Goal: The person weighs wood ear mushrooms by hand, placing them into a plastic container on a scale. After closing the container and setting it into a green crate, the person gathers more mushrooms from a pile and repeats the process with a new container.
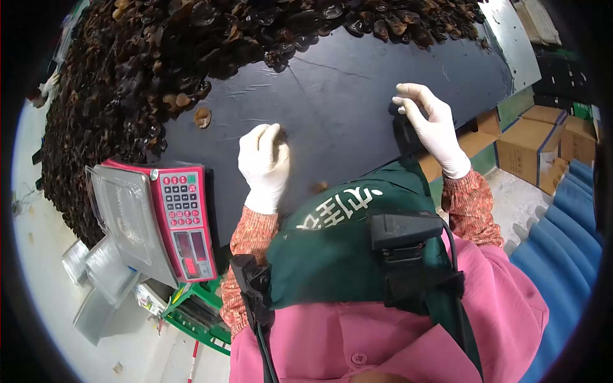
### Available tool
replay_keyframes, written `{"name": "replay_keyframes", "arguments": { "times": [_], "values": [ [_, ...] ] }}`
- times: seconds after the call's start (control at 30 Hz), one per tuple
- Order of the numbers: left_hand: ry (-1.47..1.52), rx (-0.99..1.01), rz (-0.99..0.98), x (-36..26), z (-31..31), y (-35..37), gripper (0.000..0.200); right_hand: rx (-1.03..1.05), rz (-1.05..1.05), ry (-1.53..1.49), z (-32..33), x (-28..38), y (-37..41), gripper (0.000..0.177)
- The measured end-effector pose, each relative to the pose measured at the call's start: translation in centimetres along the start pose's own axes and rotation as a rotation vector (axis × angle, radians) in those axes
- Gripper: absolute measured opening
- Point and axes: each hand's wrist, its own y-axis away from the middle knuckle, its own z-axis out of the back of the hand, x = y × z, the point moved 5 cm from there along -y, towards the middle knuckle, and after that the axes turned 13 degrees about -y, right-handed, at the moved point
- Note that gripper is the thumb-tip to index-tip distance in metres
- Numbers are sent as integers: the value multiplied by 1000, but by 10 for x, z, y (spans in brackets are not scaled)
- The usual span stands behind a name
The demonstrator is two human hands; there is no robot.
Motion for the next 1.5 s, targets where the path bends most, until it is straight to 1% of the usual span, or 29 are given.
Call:
{"name": "replay_keyframes", "arguments": {
  "times": [0.03,0.13,0.2,0.27,0.33,0.4,0.47,0.53,0.6,0.63,0.67,0.73,0.77,0.8,0.87,0.93,1.0,1.03,1.07,1.1,1.13,1.17,1.2,1.23,1.27,1.33,1.37,1.47,1.5],
  "values": [
    [-5,-90,-65,-1,4,-5,34,17,8,-10,-4,4,-2,27],
    [311,36,456,8,19,-11,27,41,80,-5,-13,9,-8,25],
    [959,27,950,24,30,-14,25,43,114,3,-16,11,-7,25],
    [1641,-29,1084,43,44,-13,29,56,127,4,-21,13,-6,24],
    [1989,-5,975,48,76,-19,27,93,121,-16,-33,8,-4,23],
    [1926,-98,817,54,129,-26,29,151,179,40,-48,12,1,23],
    [1494,-313,696,83,189,-18,32,251,229,145,-69,23,9,23],
    [733,-656,793,97,232,-7,33,356,403,232,-91,26,15,23],
    [276,-643,785,118,252,1,31,453,479,316,-111,21,19,25],
    [79,-538,843,123,257,6,30,477,537,334,-120,21,21,25],
    [2,-405,946,131,260,12,36,501,593,353,-129,21,23,25],
    [59,-327,879,155,256,24,42,561,627,371,-149,27,22,28],
    [4,-363,851,159,255,29,44,584,665,368,-158,32,22,29],
    [-80,-322,832,159,256,30,44,605,704,365,-167,37,21,29],
    [-546,-334,628,145,262,26,40,648,771,391,-185,39,21,31],
    [-267,-411,645,132,253,18,37,692,785,397,-200,35,19,27],
    [-9,-440,679,85,230,-1,28,676,843,362,-210,18,9,21],
    [-100,-328,594,51,217,-17,21,677,806,360,-213,7,3,14],
    [-293,-173,379,34,202,-23,18,634,812,328,-212,15,2,12],
    [73,-78,502,38,170,-11,20,587,787,294,-209,23,3,14],
    [85,49,429,21,154,-13,22,579,761,252,-205,25,3,19],
    [74,90,367,18,132,-8,23,570,704,167,-201,24,1,23],
    [342,178,619,19,106,6,22,536,633,118,-197,26,0,24],
    [474,275,776,20,81,19,26,515,637,78,-193,38,6,25],
    [788,356,918,20,57,36,35,491,638,43,-188,49,11,26],
    [1270,355,996,8,46,43,50,621,641,-63,-190,58,20,39],
    [1633,386,995,7,35,50,63,645,700,-73,-193,68,24,41],
    [1795,224,1086,14,66,42,56,605,826,-32,-192,78,28,40],
    [1811,168,1031,25,84,37,47,582,831,-7,-189,75,28,38]
  ]
}}
